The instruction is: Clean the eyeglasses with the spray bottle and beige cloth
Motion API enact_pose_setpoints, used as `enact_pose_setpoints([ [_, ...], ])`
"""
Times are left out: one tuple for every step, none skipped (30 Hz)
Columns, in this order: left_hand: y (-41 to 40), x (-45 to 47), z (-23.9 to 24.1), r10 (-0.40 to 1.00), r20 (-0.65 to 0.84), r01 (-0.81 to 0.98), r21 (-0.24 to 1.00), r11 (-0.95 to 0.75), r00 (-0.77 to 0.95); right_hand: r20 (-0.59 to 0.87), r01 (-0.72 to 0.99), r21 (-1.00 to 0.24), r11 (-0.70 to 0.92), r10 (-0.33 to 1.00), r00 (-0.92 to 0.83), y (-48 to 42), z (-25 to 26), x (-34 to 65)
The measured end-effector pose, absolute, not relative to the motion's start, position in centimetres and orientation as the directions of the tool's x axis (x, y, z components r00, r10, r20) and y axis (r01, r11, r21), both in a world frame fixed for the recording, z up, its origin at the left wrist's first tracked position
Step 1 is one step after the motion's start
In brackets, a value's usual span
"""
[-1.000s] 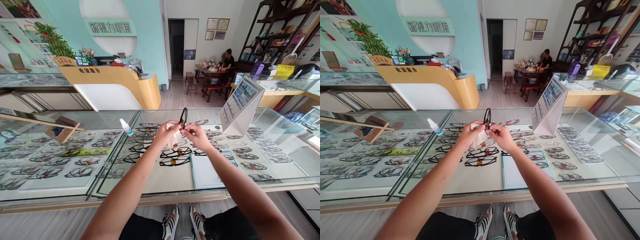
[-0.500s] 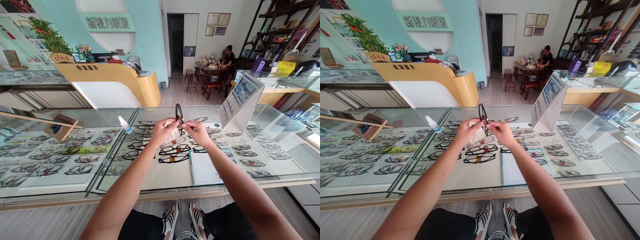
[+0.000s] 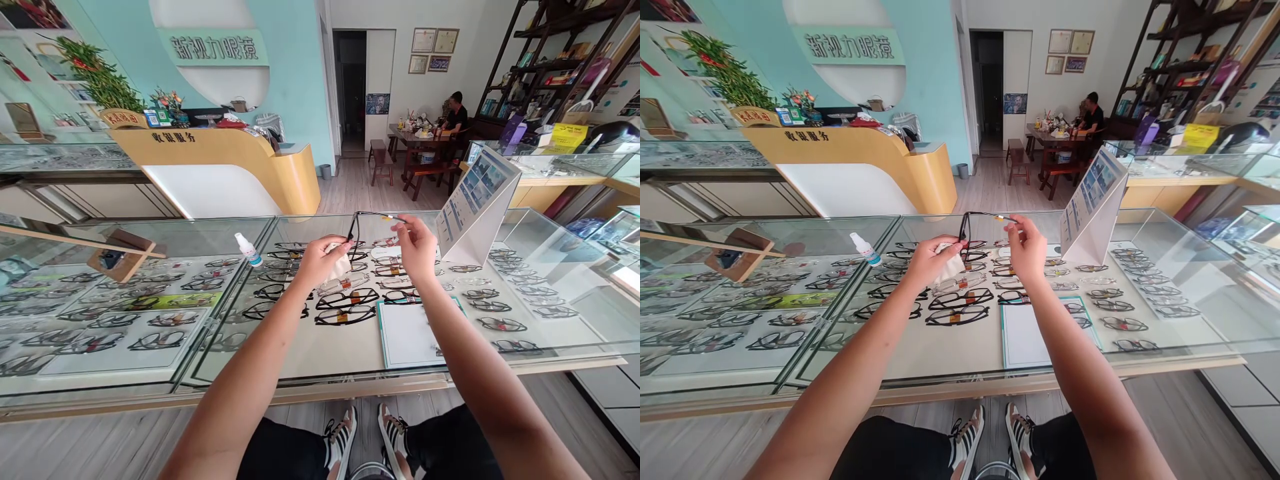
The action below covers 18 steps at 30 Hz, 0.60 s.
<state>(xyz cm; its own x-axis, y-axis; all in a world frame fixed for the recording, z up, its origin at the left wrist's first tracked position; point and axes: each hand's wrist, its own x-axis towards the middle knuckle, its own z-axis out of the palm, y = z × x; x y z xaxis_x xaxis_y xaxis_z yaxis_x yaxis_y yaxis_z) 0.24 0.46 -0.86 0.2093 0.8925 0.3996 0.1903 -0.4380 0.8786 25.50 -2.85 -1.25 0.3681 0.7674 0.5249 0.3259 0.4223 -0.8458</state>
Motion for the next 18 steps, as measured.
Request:
enact_pose_setpoints([
  [0.4, 0.3, -0.9, 0.889, 0.398, 0.194, 0.876, -0.441, 0.225, 0.556, 0.336, -0.827, 0.450, 0.741, 0.377, -3.0, -1.0, 25.6],
  [0.3, 0.4, -0.9, 0.889, 0.393, 0.192, 0.878, -0.439, 0.236, 0.587, 0.342, -0.807, 0.481, 0.716, 0.377, -3.2, -0.7, 25.6],
  [0.3, 0.4, -0.9, 0.891, 0.383, 0.182, 0.884, -0.430, 0.243, 0.616, 0.345, -0.786, 0.513, 0.697, 0.366, -3.4, -0.5, 25.5],
  [0.2, 0.5, -0.9, 0.896, 0.372, 0.167, 0.894, -0.416, 0.242, 0.640, 0.348, -0.766, 0.540, 0.685, 0.348, -3.5, -0.3, 25.4],
  [0.2, 0.5, -0.9, 0.901, 0.365, 0.146, 0.903, -0.404, 0.233, 0.655, 0.352, -0.753, 0.556, 0.681, 0.326, -3.7, -0.2, 25.2],
  [0.2, 0.6, -1.0, 0.906, 0.363, 0.124, 0.910, -0.395, 0.219, 0.661, 0.363, -0.746, 0.558, 0.687, 0.301, -3.9, -0.2, 25.0],
  [0.1, 0.6, -1.0, 0.909, 0.365, 0.101, 0.915, -0.390, 0.202, 0.658, 0.381, -0.744, 0.549, 0.699, 0.278, -4.0, -0.2, 24.8],
  [0.1, 0.6, -1.0, 0.910, 0.370, 0.083, 0.917, -0.390, 0.185, 0.648, 0.402, -0.746, 0.530, 0.718, 0.255, -4.1, -0.4, 24.5],
  [0.1, 0.7, -1.1, 0.910, 0.376, 0.073, 0.917, -0.393, 0.173, 0.633, 0.425, -0.749, 0.509, 0.739, 0.231, -4.1, -0.6, 24.2],
  [0.0, 0.8, -1.1, 0.909, 0.380, 0.071, 0.916, -0.396, 0.169, 0.621, 0.449, -0.746, 0.492, 0.757, 0.203, -4.1, -0.9, 23.9],
  [-0.1, 0.9, -1.1, 0.908, 0.380, 0.077, 0.914, -0.397, 0.176, 0.612, 0.467, -0.740, 0.484, 0.773, 0.168, -4.0, -1.2, 23.6],
  [-0.2, 1.1, -1.1, 0.906, 0.378, 0.088, 0.913, -0.399, 0.189, 0.612, 0.478, -0.729, 0.490, 0.779, 0.136, -3.9, -1.5, 23.4],
  [-0.4, 1.3, -1.1, 0.903, 0.376, 0.098, 0.910, -0.402, 0.205, 0.619, 0.490, -0.713, 0.501, 0.778, 0.106, -3.8, -1.7, 23.2],
  [-0.6, 1.5, -1.1, 0.899, 0.377, 0.104, 0.908, -0.407, 0.224, 0.625, 0.502, -0.699, 0.509, 0.776, 0.085, -3.7, -2.0, 23.1],
  [-0.7, 1.7, -1.1, 0.893, 0.380, 0.103, 0.905, -0.413, 0.240, 0.629, 0.513, -0.689, 0.512, 0.774, 0.073, -3.5, -2.2, 23.0],
  [-0.9, 2.0, -1.1, 0.888, 0.384, 0.096, 0.903, -0.418, 0.254, 0.630, 0.524, -0.682, 0.510, 0.774, 0.067, -3.4, -2.4, 23.0],
  [-1.0, 2.1, -1.1, 0.883, 0.386, 0.087, 0.903, -0.421, 0.266, 0.629, 0.533, -0.679, 0.505, 0.774, 0.068, -3.3, -2.5, 23.0],
  [-1.1, 2.3, -1.2, 0.880, 0.388, 0.077, 0.903, -0.422, 0.274, 0.629, 0.541, -0.677, 0.500, 0.774, 0.072, -3.2, -2.6, 23.1],
])
